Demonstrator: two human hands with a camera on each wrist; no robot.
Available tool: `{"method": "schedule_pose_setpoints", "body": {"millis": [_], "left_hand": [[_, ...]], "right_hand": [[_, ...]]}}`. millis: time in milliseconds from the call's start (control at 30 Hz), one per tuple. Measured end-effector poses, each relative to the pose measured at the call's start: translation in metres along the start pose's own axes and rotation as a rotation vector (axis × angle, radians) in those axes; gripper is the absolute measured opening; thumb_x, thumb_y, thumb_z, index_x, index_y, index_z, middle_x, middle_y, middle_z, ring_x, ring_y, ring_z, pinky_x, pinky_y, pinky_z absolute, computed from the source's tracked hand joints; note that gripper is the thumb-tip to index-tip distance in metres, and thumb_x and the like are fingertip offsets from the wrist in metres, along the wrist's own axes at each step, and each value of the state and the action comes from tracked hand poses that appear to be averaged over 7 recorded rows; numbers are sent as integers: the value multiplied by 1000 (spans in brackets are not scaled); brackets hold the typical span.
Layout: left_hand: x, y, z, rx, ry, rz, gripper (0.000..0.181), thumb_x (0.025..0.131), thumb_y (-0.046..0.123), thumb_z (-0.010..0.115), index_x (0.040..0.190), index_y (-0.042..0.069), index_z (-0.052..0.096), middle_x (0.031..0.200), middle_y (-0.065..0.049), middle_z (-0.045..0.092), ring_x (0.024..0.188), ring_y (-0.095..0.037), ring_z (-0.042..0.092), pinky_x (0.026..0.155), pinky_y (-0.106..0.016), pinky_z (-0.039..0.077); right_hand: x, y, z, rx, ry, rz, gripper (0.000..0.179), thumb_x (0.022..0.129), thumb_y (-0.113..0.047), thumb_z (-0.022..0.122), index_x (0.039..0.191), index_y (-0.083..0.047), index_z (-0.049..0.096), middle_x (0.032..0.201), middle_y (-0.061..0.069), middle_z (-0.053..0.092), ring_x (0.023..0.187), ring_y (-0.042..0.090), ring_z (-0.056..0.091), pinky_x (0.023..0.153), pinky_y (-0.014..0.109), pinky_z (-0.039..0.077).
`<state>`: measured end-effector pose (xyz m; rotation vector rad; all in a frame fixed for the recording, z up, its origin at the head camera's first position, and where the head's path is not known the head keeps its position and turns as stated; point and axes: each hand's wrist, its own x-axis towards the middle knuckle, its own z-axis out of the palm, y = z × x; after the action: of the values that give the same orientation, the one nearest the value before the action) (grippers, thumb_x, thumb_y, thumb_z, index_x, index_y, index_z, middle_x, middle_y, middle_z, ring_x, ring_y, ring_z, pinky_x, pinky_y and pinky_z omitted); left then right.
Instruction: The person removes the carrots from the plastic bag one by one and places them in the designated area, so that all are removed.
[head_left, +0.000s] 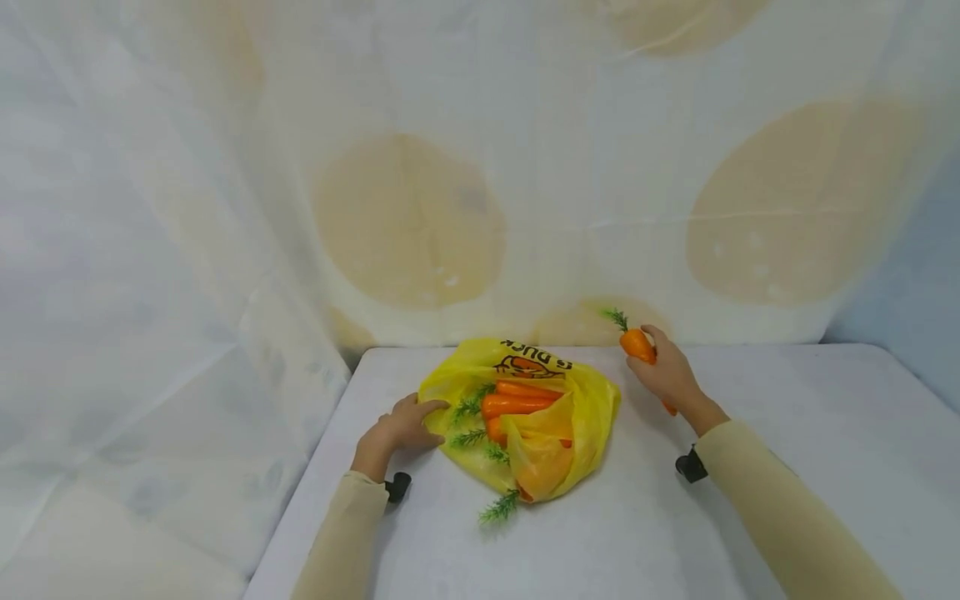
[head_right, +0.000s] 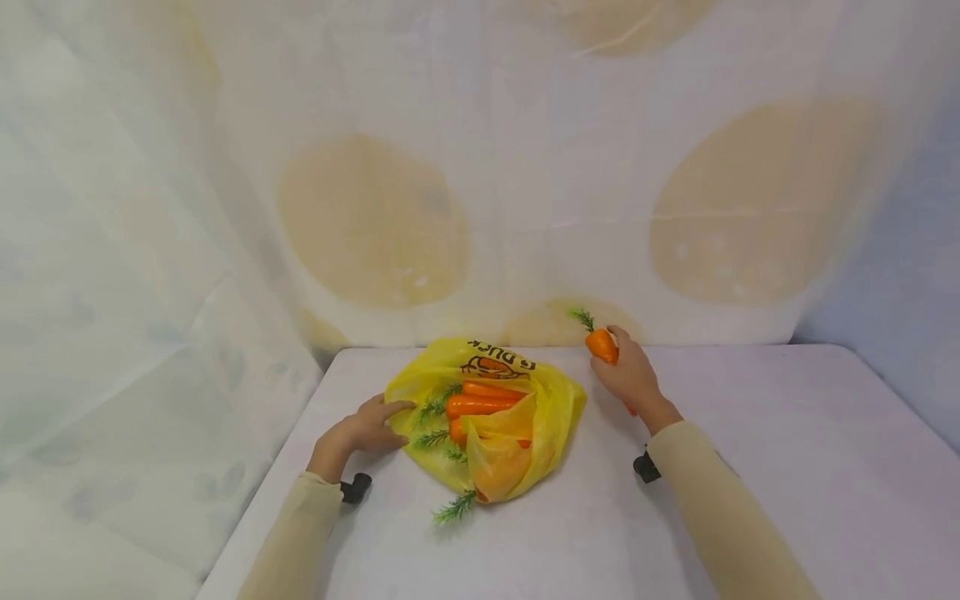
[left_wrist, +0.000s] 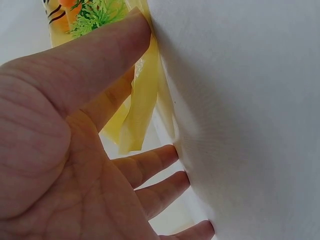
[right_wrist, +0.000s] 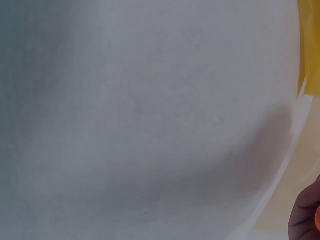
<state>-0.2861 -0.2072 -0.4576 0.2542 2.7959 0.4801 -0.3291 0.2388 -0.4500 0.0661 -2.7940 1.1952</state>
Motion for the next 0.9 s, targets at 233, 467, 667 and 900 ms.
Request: {"method": "schedule_pose_setpoints", "body": {"millis": [233,467,667,900], "left_hand": [[3,2,-5,-8,6,3,59,87,34,74,142,29,53,157,-25,29,147,-44,24,105,-78,20],[4,4,-10,-3,15,-4,59,87,34,74,142,29,53,157,-25,29,147,-44,24,105,-78,20],[4,4,-4,-21,6,-6,59,86,32,75,141,28,54,157,-27,28,146,-45,25,104,-78,21],[2,1,2,-18,18,-1,58,85,33,76,140,29,55,156,-27,30,145,-46,26,104,-78,22]], "right_hand": [[7,12,-8,-67,-81,93,81,97,-40,54,157,-6,12,150,35,32,123,49,45,97,62,45],[9,19,-8,-112,-146,115,82,97,-43,54,155,-1,13,144,38,36,115,48,48,92,58,48],[2,25,-2,-167,-191,106,82,97,-41,52,153,5,14,141,39,39,113,48,50,90,55,48],[0,25,1,-211,-214,97,82,95,-41,54,151,8,19,139,40,42,115,50,51,93,58,47]]}}
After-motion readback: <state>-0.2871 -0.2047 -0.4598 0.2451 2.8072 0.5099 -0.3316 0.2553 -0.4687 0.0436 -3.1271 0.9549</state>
